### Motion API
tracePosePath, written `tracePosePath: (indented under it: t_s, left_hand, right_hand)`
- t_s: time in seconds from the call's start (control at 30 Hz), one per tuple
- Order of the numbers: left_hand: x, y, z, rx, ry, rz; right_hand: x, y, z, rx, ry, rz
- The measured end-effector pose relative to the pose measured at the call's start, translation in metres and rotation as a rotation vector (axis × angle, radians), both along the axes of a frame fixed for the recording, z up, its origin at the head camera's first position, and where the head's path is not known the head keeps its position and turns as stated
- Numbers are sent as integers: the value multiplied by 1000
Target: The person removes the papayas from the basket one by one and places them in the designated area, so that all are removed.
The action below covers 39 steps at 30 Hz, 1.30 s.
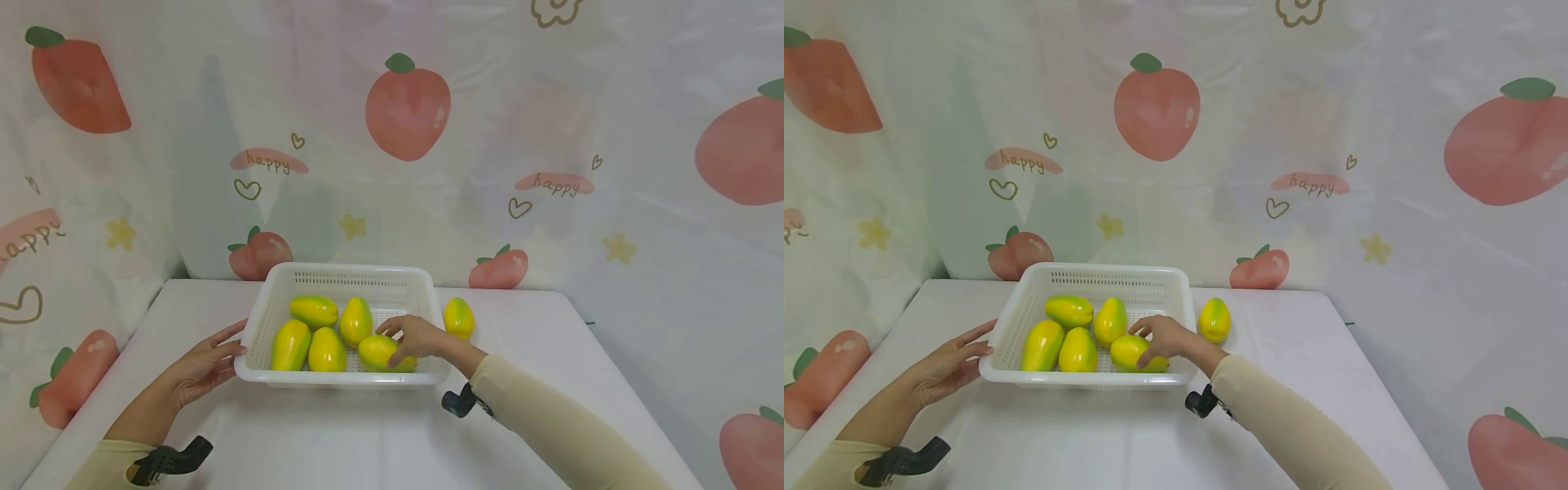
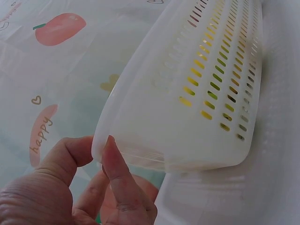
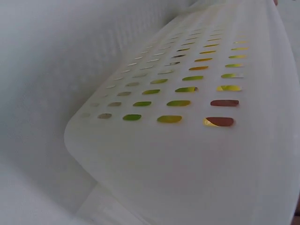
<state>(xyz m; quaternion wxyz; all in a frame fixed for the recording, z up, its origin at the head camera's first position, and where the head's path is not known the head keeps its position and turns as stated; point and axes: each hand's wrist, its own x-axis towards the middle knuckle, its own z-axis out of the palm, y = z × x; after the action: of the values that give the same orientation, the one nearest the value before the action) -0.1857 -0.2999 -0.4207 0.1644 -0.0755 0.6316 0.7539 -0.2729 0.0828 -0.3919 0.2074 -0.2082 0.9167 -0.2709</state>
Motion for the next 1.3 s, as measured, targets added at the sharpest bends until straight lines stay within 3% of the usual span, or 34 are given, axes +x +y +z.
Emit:
tracePosePath:
  t_s: [0.93,1.13,1.3]
  left_hand:
    - [-1,0,-4,-23,19,6]
    - [-1,-1,-3,-26,8,11]
    - [0,0,-3,-24,4,15]
  right_hand:
    - [-1,2,-5,7,38,4]
    - [0,2,2,17,32,-1]
    - [0,4,9,-3,-25,-42]
